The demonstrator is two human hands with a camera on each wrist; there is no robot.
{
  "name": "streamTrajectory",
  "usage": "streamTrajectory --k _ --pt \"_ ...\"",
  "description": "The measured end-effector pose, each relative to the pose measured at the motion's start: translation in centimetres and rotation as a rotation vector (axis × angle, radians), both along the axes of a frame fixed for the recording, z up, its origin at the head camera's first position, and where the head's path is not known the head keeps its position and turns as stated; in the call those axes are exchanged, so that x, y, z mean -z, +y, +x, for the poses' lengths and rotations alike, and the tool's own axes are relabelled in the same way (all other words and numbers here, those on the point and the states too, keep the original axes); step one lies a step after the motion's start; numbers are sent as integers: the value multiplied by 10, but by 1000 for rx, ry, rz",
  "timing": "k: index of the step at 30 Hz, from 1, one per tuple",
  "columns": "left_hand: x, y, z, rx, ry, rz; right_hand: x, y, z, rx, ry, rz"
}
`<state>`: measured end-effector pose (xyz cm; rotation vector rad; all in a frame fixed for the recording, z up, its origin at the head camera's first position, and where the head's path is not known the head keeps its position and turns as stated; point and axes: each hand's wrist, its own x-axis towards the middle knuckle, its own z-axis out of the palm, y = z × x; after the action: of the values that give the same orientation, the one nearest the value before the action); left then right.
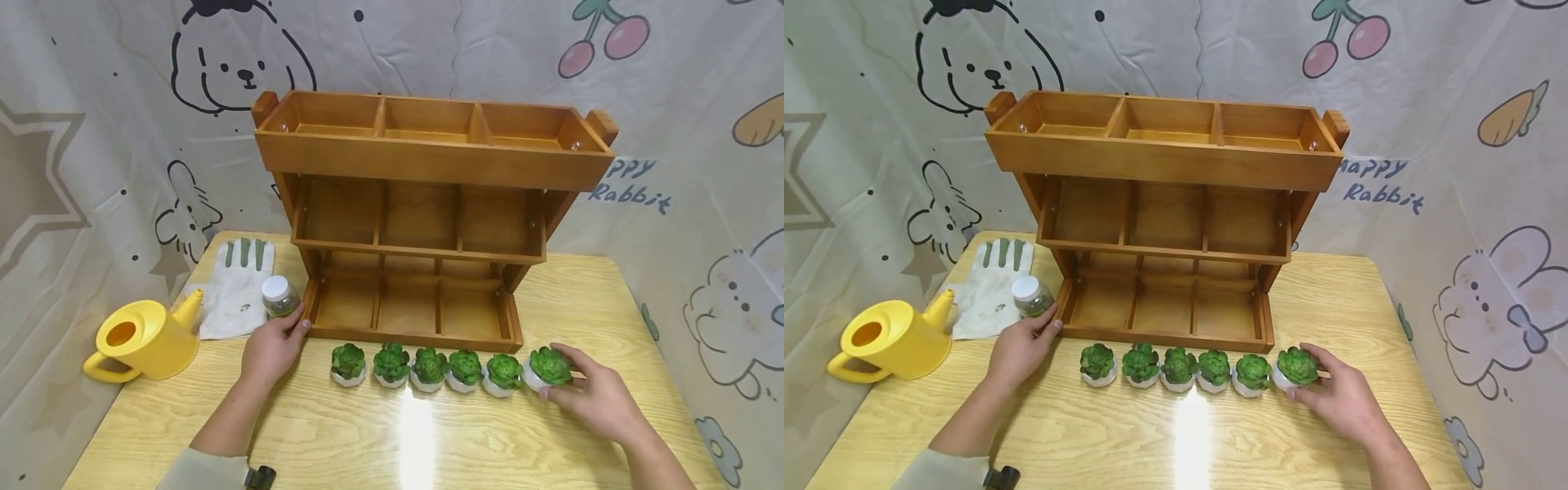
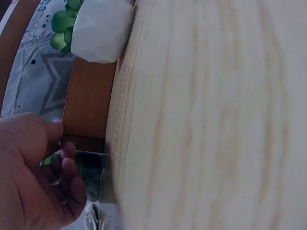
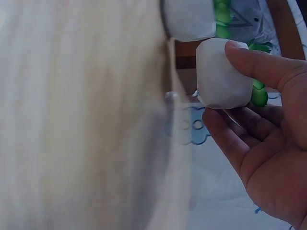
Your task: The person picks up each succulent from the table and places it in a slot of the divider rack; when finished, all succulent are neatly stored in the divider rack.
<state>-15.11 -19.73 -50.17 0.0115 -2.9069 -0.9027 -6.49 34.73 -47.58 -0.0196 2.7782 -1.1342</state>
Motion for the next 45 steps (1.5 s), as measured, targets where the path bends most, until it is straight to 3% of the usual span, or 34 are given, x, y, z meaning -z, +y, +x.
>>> streamTrajectory --k 10,17,25,45 --pt "0 -3 0 -17 -78 44 -33 -12 -6 2 112 21" --pt "-2 -3 -1 -8 -84 51 -50 -17 -12 -11 195 61" --pt "-2 -4 -3 -4 -95 83 -70 -23 -18 -2 222 96" --pt "1 -5 -3 -4 -119 123 -102 -39 -45 -24 362 102"
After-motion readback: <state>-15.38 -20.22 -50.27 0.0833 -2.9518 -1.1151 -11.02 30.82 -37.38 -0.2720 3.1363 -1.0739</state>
